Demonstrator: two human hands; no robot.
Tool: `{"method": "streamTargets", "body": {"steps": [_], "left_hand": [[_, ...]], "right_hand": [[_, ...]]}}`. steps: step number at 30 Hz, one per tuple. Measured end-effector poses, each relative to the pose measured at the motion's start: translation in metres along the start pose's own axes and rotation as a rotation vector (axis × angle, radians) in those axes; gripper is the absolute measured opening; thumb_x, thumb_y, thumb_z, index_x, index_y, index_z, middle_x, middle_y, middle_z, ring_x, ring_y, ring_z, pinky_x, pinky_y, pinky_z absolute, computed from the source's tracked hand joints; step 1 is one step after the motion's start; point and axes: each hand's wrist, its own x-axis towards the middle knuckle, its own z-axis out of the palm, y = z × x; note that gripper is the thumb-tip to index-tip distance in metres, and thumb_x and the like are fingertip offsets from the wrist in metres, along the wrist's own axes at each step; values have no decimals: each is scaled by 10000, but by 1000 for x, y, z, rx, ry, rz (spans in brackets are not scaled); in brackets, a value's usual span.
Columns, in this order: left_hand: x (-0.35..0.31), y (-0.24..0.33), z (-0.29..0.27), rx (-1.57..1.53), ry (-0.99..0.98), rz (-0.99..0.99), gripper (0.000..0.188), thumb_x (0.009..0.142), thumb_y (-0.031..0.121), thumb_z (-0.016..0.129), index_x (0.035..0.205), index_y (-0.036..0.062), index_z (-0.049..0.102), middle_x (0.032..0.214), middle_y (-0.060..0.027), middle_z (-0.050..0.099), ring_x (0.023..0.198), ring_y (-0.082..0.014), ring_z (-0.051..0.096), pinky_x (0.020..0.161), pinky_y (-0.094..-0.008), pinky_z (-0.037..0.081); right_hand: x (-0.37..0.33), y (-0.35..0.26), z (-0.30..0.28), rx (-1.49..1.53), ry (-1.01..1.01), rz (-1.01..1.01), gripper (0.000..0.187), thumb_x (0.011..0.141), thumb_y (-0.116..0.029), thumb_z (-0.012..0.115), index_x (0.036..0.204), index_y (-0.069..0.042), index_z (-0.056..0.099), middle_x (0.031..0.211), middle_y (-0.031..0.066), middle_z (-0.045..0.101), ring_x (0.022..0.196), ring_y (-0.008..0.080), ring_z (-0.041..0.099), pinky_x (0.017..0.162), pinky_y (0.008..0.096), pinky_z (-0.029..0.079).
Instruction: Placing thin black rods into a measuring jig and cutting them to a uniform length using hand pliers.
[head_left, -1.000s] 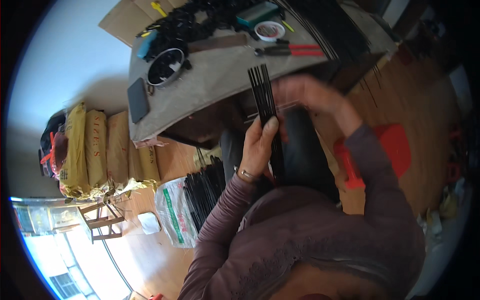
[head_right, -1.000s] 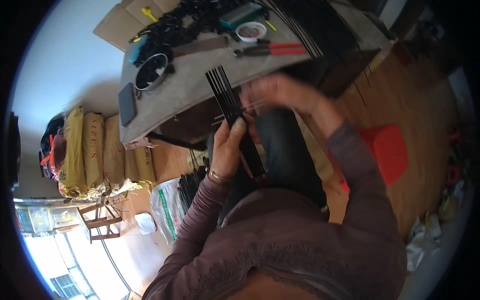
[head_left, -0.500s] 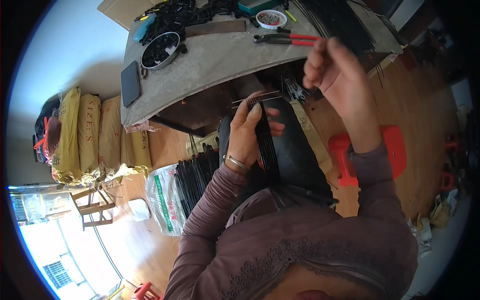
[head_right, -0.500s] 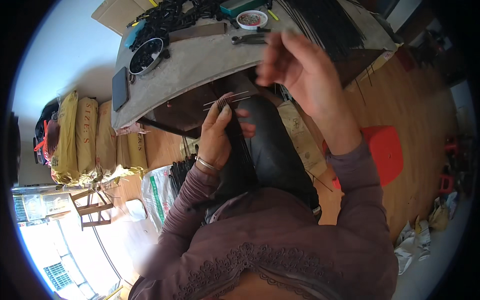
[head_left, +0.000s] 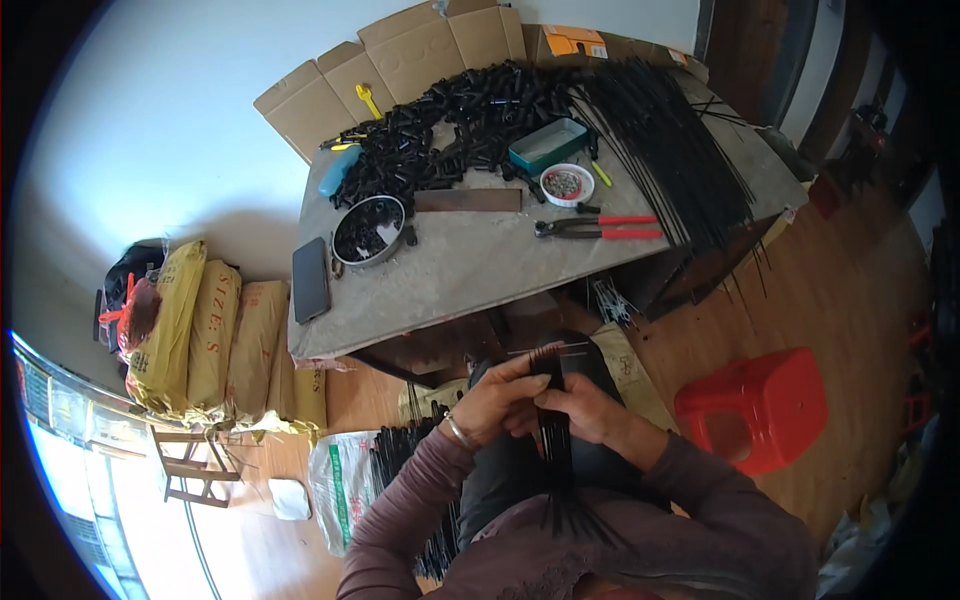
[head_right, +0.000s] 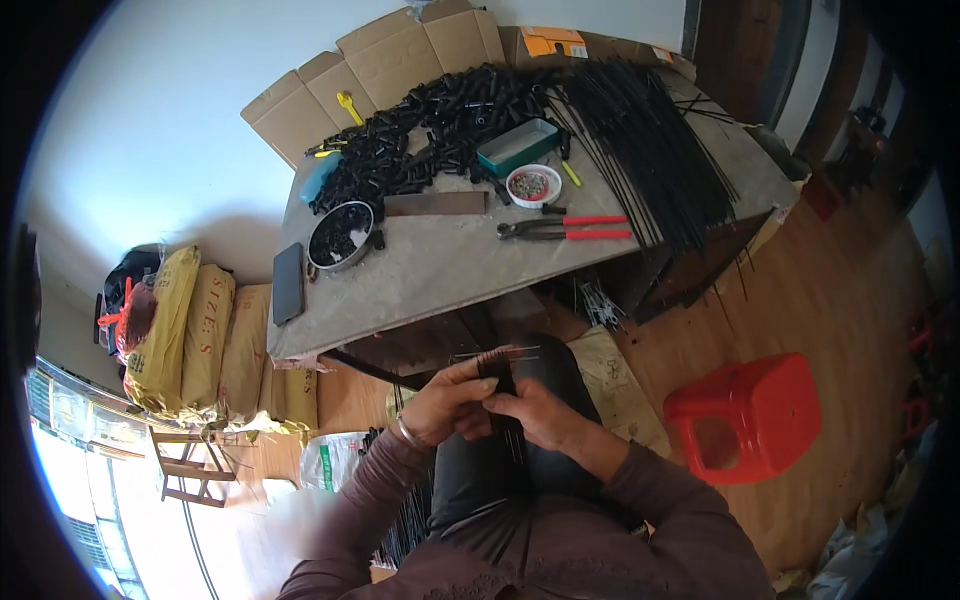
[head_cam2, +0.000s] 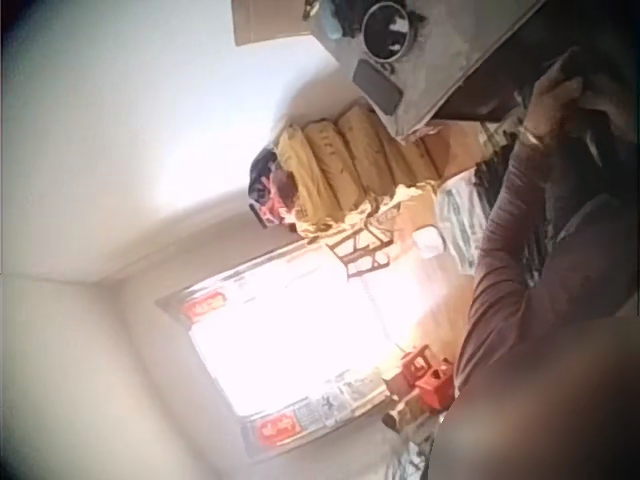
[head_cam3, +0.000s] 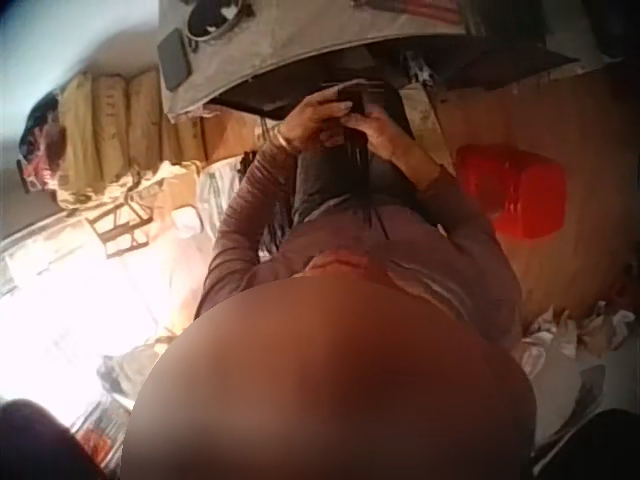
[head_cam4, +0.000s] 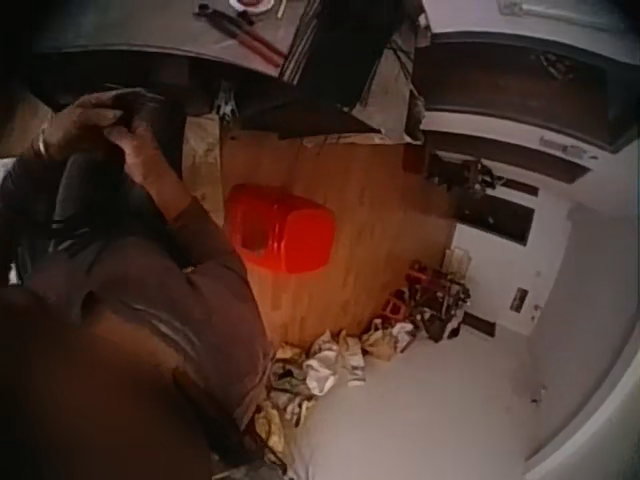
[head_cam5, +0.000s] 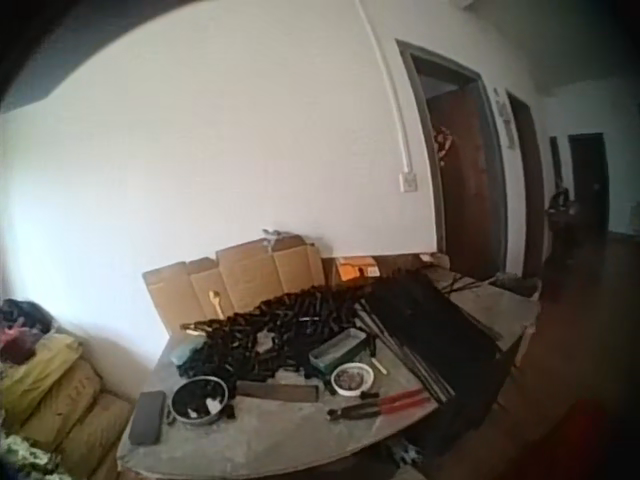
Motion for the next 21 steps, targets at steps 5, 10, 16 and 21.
{"method": "streamTargets", "body": {"steps": [5, 10, 16, 21], "left_hand": [[9, 69, -70, 437, -168, -28, 783, 880, 265, 650, 1483, 46, 201, 1299, -178, 523, 1055, -257, 610, 877, -350, 508], [76, 200, -135, 615, 305, 280, 397, 936, 336, 563, 1133, -8, 588, 850, -49, 626, 666, -110, 600, 589, -225, 500], [211, 294, -206, 1481, 816, 739, 156, 768, 137, 633, 885, 119, 733, 797, -125, 690, 741, -299, 673, 711, -362, 542], [268, 323, -219, 1918, 1042, 667, 243, 758, 90, 609, 921, 207, 746, 980, -114, 655, 939, -337, 628, 823, -398, 523]], "right_hand": [[9, -12, -7, 231, 100, 21, 272, 960, -133, 487, 1183, 16, 529, 1138, 234, 611, 1042, 370, 621, 902, 486, 511], [19, -14, -24, 308, 115, 56, 311, 974, -134, 479, 1231, 40, 487, 1173, 235, 581, 1059, 350, 609, 908, 455, 513], [38, -13, -43, 348, 173, 77, 306, 971, -137, 487, 1224, 36, 490, 1163, 240, 587, 1051, 352, 614, 896, 459, 516], [47, -24, -56, 349, 278, 92, 240, 937, -80, 502, 1158, 10, 532, 1100, 230, 625, 1000, 379, 639, 882, 484, 519]]}}
